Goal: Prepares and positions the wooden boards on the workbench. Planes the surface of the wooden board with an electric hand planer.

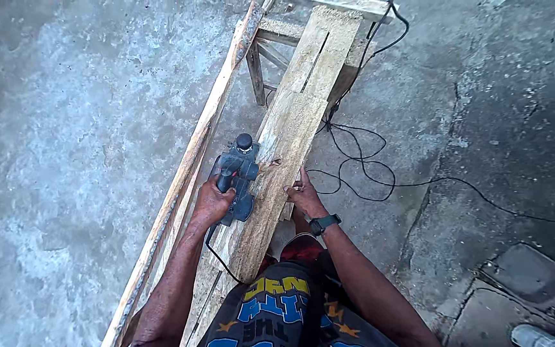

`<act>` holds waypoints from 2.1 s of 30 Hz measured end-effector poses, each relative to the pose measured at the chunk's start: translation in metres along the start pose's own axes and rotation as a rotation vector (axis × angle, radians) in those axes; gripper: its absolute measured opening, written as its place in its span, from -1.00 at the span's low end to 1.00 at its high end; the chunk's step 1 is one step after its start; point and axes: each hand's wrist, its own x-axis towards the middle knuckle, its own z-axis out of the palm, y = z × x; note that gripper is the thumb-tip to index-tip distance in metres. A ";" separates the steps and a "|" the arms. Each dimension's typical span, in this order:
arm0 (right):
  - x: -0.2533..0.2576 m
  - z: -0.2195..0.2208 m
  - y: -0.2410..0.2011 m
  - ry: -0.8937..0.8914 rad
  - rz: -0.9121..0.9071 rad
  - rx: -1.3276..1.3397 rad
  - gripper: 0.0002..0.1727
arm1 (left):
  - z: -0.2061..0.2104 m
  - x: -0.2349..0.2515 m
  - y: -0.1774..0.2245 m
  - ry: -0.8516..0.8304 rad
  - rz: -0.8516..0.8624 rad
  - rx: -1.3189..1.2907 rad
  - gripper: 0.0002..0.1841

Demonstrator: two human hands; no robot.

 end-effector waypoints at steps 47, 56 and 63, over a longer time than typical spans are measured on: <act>0.001 -0.022 -0.005 -0.122 -0.125 -0.129 0.21 | 0.075 0.187 0.132 -0.054 0.145 0.036 -0.74; 0.001 -0.023 -0.003 -0.115 -0.143 -0.171 0.22 | 0.048 0.204 0.137 0.017 0.174 -0.104 -0.78; 0.002 -0.020 -0.004 -0.105 -0.111 -0.207 0.23 | 0.004 0.130 0.077 0.045 0.148 -0.111 -0.77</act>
